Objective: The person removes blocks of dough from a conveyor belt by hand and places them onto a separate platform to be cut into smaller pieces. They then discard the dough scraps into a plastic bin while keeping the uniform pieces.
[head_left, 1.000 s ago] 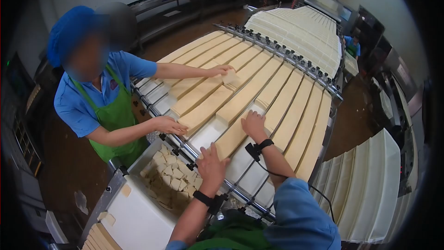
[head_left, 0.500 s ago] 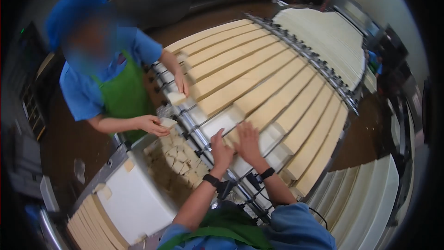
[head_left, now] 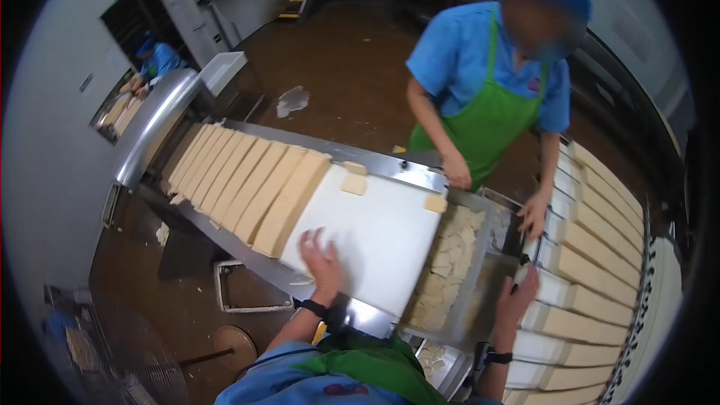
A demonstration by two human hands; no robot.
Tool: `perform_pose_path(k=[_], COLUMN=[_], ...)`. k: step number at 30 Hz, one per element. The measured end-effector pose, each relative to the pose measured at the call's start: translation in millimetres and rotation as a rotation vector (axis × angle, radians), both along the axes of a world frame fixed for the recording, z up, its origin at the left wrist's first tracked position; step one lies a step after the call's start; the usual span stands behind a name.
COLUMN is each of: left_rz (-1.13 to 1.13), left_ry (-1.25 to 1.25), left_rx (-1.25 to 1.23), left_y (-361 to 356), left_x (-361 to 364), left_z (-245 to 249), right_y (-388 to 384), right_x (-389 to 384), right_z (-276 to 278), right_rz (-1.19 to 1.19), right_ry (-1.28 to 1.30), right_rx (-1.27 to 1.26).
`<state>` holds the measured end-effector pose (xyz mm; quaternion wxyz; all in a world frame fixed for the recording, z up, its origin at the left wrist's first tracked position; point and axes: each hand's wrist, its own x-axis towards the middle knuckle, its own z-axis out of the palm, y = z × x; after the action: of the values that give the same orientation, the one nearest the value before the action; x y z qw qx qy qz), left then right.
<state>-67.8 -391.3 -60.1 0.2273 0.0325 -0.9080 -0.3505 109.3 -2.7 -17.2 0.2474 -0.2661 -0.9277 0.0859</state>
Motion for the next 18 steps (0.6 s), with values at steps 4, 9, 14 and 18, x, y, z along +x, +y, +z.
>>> perform_pose_path(k=[4,9,14,18], left_rz=[0.498,0.265,0.148,0.143], left_ry=[-0.263,-0.341,-0.433,-0.500], left_rx=[-0.133,0.059,-0.012,-0.004], left_y=[-101,-162,-154,-144], left_x=[-13,-34,-44,-42], left_z=[-17,-40,-23,-13], right_y=[-153,-281,-333,-346], right_x=[-142,-299,-407,-440], right_z=[15,-20,-62,-71], right_rz=[0.604,1.002,0.895,0.711], right_ry=[0.058,0.054,-0.053,-0.333], right_rx=[-0.455,-0.518,-0.325,-0.122])
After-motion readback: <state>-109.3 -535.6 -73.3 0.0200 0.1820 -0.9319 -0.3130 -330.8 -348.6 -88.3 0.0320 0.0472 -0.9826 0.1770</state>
